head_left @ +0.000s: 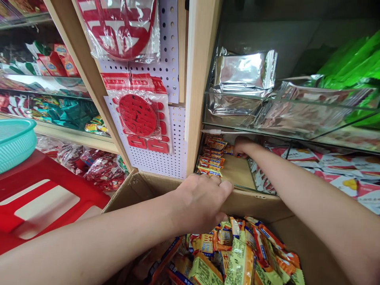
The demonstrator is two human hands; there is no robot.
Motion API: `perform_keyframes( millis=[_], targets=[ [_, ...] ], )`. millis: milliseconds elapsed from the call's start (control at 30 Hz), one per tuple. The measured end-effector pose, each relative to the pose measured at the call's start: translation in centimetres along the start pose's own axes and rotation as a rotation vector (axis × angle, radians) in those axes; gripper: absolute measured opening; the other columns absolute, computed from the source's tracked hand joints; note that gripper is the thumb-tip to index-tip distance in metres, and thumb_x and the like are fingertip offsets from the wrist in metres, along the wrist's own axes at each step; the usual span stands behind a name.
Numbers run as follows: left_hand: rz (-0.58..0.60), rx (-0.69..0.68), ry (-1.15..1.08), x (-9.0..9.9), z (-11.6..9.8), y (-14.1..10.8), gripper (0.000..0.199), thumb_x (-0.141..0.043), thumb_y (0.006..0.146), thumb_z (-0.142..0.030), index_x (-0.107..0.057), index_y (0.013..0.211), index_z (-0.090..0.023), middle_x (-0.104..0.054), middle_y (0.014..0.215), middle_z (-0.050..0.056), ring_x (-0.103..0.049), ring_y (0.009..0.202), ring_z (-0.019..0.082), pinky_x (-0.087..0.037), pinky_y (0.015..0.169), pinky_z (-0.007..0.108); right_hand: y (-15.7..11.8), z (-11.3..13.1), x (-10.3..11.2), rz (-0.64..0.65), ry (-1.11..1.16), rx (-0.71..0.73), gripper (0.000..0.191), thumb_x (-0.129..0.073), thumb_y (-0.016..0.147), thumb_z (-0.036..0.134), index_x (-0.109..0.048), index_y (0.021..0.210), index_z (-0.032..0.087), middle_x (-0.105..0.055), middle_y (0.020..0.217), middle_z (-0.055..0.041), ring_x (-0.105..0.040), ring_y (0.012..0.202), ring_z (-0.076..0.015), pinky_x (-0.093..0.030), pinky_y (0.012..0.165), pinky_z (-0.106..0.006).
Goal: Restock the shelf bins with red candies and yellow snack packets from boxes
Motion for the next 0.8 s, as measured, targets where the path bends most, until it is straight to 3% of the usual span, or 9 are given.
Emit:
perform_keyframes(
  millis=[133, 233, 433, 800],
  targets=[
    [-0.016, -0.003, 0.004, -0.1, 0.0, 0.1, 0.049, -0.052, 0.071, -0.038, -0.040, 0.114, -0.018, -0.055, 0.098, 0.009, -0.053, 0.089, 0.024, -0.044, 0.072, 0.036, -0.8, 0.2, -0.4, 0.145, 0.188, -0.052, 0.022, -0.070, 0.055, 0.021, -0.058, 0.070, 0.010, -0.058, 0.059, -0.0054, -0.055, 0.052, -0.0134, -0.049, 0.047, -0.025],
    [-0.025, -0.013, 0.000, -0.1, 0.0, 0.1, 0.050, -0.052, 0.071, -0.038, -0.039, 0.115, -0.017, -0.056, 0.097, 0.009, -0.054, 0.087, 0.024, -0.044, 0.071, 0.037, -1.2, 0.9, -0.7, 0.177, 0.346, -0.028, 0.031, -0.067, 0.061, 0.033, -0.055, 0.079, 0.011, -0.059, 0.068, -0.0045, -0.053, 0.053, -0.0082, -0.048, 0.048, -0.020],
    [-0.004, -0.005, 0.004, 0.1, 0.0, 0.2, 0.047, -0.050, 0.071, -0.038, -0.041, 0.112, -0.017, -0.056, 0.094, 0.009, -0.054, 0.084, 0.025, -0.045, 0.068, 0.037, -1.1, 1.9, -1.4, 0.167, 0.501, 0.020, 0.029, -0.048, 0.077, 0.042, -0.052, 0.083, 0.014, -0.061, 0.085, -0.0065, -0.054, 0.058, -0.0066, -0.044, 0.047, -0.016],
    [0.006, -0.008, 0.018, 0.2, -0.1, 0.3, 0.045, -0.051, 0.071, -0.038, -0.042, 0.110, -0.016, -0.057, 0.092, 0.009, -0.055, 0.082, 0.024, -0.044, 0.066, 0.036, -1.1, 1.9, -1.2, 0.128, 0.387, 0.050, 0.037, -0.047, 0.075, 0.050, -0.053, 0.083, 0.015, -0.060, 0.080, -0.0073, -0.051, 0.055, -0.0097, -0.033, 0.039, -0.018]
  ],
)
Point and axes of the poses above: each hand's wrist, its own y-axis towards the middle knuckle, its own x-axis out of the back of the hand, z = x × y, the point moved 5 cm from there along y, towards the middle knuckle
